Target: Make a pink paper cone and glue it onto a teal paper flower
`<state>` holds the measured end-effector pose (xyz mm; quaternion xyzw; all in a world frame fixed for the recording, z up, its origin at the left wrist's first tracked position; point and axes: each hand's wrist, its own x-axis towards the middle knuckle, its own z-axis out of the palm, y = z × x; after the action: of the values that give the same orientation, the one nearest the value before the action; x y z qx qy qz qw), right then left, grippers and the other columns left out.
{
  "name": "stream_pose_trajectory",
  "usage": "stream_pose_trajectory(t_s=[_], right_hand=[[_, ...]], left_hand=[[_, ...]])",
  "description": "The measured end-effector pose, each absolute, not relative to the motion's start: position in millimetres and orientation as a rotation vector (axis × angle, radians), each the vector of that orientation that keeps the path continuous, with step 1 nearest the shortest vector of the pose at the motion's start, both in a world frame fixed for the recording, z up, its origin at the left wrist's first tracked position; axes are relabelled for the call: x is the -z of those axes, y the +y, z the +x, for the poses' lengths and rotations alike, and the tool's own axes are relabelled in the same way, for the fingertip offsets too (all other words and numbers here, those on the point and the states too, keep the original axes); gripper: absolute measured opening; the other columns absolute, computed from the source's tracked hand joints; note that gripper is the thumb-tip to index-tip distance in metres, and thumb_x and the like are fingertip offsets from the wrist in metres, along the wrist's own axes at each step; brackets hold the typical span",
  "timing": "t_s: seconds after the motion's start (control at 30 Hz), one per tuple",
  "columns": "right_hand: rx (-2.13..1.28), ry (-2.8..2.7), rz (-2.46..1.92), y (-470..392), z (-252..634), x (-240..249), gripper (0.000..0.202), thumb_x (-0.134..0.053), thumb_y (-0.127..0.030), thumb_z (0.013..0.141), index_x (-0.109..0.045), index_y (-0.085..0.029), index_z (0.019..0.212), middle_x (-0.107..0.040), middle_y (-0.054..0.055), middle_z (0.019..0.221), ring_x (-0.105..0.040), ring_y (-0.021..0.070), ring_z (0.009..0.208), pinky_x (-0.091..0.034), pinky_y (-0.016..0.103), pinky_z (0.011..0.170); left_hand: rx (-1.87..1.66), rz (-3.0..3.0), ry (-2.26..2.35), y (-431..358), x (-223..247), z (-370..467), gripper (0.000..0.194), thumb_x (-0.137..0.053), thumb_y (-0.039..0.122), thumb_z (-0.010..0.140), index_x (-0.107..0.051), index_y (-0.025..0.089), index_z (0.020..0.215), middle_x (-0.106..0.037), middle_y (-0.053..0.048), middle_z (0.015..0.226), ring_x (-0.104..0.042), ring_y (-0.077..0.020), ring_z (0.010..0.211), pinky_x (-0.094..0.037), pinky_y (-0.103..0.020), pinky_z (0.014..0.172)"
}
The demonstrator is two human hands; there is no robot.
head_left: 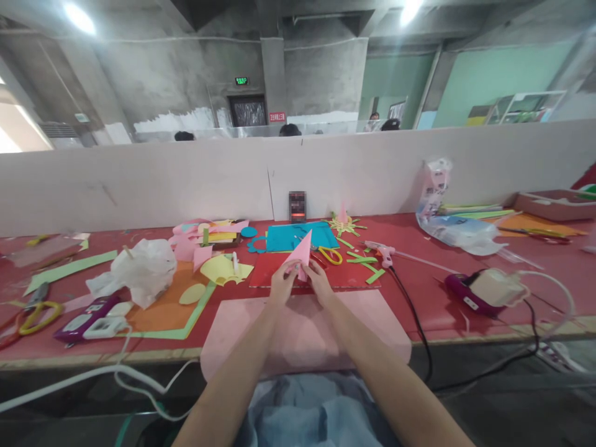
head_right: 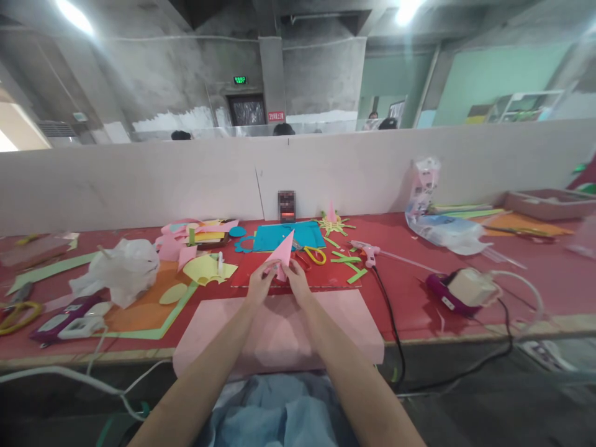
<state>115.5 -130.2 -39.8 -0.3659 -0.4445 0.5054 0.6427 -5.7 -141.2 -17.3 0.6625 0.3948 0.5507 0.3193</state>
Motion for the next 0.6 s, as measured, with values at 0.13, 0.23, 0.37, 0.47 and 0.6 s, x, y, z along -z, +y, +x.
stream_pose_trajectory(t_s=[0.13,0.23,0.37,0.47,0.6], right_hand=[[-1.155,-0.991,-0.846,-133,115,36,0.039,-0.064,-0.044,0.066,-0.059,-0.021,0.097,-0.066,0.003,0.093,-0.059,0.0211,0.092,-0.045,0.032,0.079],[-1.170,-0.999,-0.828,-135,114,33,0.041,-0.066,-0.044,0.065,-0.058,-0.021,0.097,-0.067,0.003,0.092,-0.060,0.0199,0.087,-0.044,0.033,0.082],[-1.119,-1.070,-0.863,-138,113,29,0.041,-0.069,-0.040,0.062,-0.060,-0.020,0.097,-0.066,0.003,0.093,-0.060,0.0194,0.085,-0.043,0.034,0.083],[-1.124,-1.098,-0.856,-138,114,29,0.042,-0.070,-0.038,0.061,-0.059,-0.020,0.098,-0.067,0.003,0.093,-0.060,0.0194,0.084,-0.044,0.034,0.082],[-1.153,-1.073,-0.828,-135,115,33,0.042,-0.068,-0.038,0.063,-0.058,-0.020,0.100,-0.066,0.003,0.093,-0.060,0.0192,0.084,-0.045,0.033,0.080]], left_hand=[[-1.443,1.698,1.042,-140,19,-5,0.026,-0.048,0.021,0.078,-0.063,0.020,0.100,-0.063,-0.005,0.109,-0.061,-0.0159,0.088,-0.048,-0.029,0.081],[-1.454,1.686,1.046,-141,17,-5,0.026,-0.050,0.020,0.077,-0.064,0.020,0.099,-0.064,-0.005,0.108,-0.061,-0.0164,0.089,-0.049,-0.029,0.080],[-1.451,1.737,1.092,-145,13,-6,0.025,-0.050,0.019,0.076,-0.064,0.020,0.097,-0.066,-0.004,0.103,-0.061,-0.0168,0.089,-0.049,-0.029,0.079],[-1.442,1.746,1.094,-145,14,-6,0.026,-0.049,0.018,0.077,-0.065,0.020,0.097,-0.066,-0.004,0.103,-0.061,-0.0165,0.090,-0.049,-0.029,0.081],[-1.437,1.748,1.069,-142,16,-6,0.028,-0.048,0.018,0.078,-0.063,0.020,0.101,-0.063,-0.005,0.109,-0.061,-0.0164,0.092,-0.048,-0.030,0.083]])
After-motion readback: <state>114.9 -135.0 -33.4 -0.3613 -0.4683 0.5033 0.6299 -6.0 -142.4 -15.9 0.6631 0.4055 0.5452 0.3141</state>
